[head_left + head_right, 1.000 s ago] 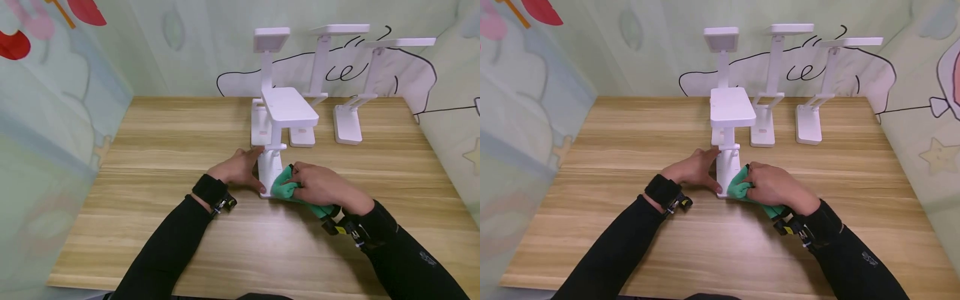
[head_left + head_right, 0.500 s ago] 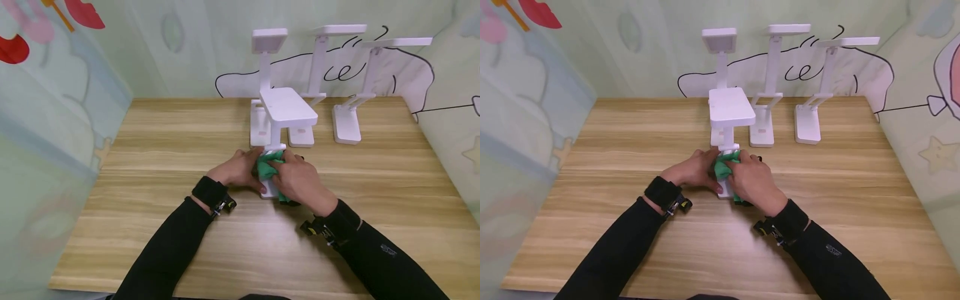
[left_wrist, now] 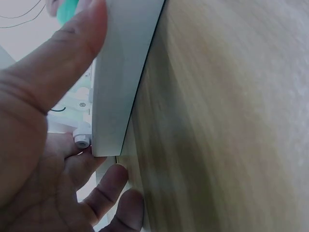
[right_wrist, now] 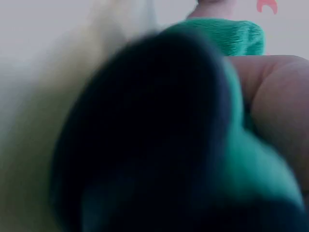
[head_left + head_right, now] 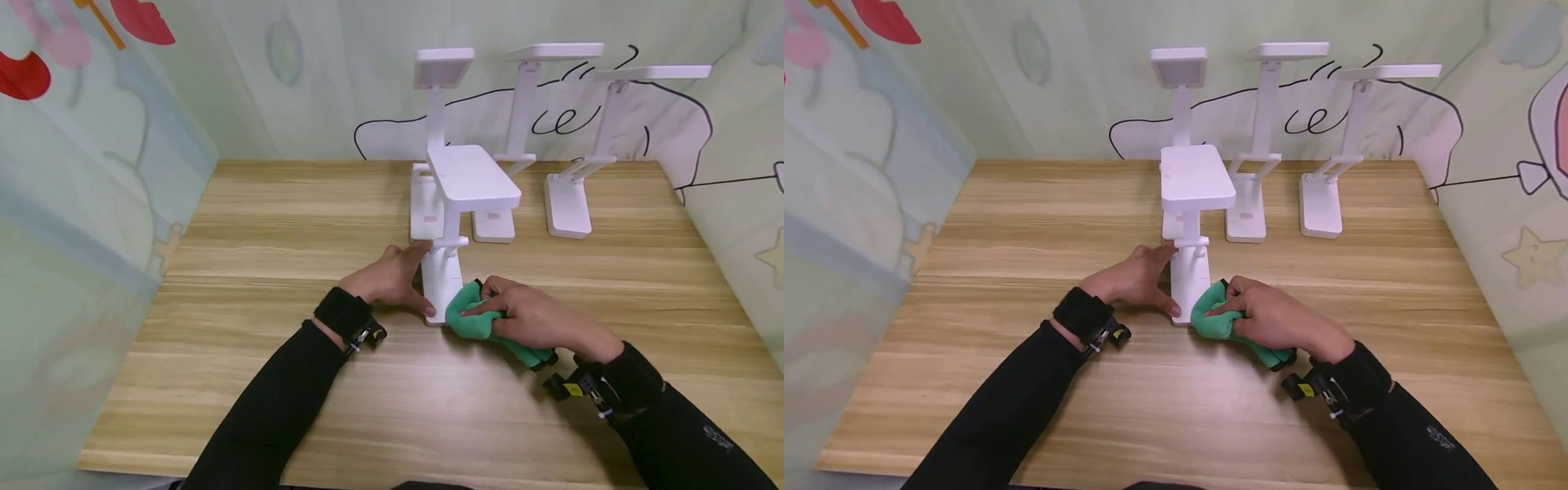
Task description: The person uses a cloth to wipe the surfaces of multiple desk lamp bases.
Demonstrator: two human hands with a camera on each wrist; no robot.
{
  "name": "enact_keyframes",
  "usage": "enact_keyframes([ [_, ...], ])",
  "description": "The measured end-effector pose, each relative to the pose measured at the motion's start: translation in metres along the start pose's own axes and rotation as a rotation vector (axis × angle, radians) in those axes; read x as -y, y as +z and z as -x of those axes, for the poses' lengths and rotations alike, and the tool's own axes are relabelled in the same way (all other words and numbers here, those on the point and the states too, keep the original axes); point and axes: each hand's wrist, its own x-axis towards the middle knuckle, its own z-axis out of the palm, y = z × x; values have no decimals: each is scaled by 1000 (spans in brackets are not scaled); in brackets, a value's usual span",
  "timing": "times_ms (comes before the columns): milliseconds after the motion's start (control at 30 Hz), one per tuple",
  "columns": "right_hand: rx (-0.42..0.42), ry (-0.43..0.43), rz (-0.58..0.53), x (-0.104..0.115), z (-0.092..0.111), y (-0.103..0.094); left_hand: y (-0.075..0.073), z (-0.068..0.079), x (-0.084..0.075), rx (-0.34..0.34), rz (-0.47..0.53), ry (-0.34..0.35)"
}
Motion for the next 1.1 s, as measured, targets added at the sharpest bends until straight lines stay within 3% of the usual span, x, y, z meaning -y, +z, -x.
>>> enact_keyframes([
  [67,-8,13,50,1,1,-7,0,0,0,5,5,-1],
  [233,-170,16,151,16,-10,-2,-1,-2,3,24,-2,26],
  [433,-189,-244,304,31,-22,33,-4,-4,3,32,-25,15],
  [533,-170,-281,307,28,-19,32,-5,-3,3,39,1,-4],
  [733,-102,-143,229,9,-1,11,-5,-4,1,63,44,-23],
  [933,-229,-5,271,-4,-1,-8,-5,-4,1,68,55,-46],
  [1100,-281,77,180,0,-22,-2,-3,-3,3,62,41,-24],
])
